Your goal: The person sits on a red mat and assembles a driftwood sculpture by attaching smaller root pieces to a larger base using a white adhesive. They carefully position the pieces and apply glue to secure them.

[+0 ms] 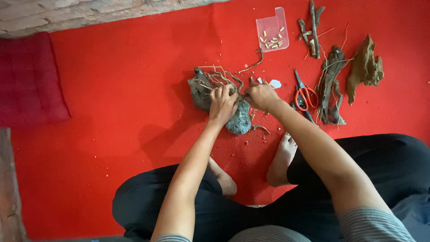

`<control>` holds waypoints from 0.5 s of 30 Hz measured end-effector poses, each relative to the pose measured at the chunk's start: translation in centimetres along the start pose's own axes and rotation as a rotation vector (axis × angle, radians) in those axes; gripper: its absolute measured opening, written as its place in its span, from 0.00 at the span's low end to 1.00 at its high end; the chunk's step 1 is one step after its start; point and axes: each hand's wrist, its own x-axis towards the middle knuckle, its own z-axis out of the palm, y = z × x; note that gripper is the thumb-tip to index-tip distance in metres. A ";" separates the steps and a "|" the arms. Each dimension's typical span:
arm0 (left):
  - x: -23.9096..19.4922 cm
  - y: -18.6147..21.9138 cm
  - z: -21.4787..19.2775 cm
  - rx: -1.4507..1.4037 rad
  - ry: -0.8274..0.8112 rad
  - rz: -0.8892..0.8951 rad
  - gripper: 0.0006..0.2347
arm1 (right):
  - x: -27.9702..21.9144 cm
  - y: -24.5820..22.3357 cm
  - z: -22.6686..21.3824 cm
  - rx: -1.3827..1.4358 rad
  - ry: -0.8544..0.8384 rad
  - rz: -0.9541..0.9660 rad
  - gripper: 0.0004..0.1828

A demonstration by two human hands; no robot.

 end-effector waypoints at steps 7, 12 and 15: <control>-0.3 -0.6 -1.9 -0.218 0.252 -0.074 0.25 | -0.3 -1.0 -2.5 0.077 -0.094 0.004 0.15; -0.4 -4.6 -0.2 -0.511 0.669 -1.131 0.33 | -0.4 -1.7 -3.7 0.161 -0.244 0.080 0.19; -1.6 -8.2 2.7 -0.935 0.522 -1.363 0.35 | 0.3 -1.4 -2.9 0.167 -0.271 0.119 0.18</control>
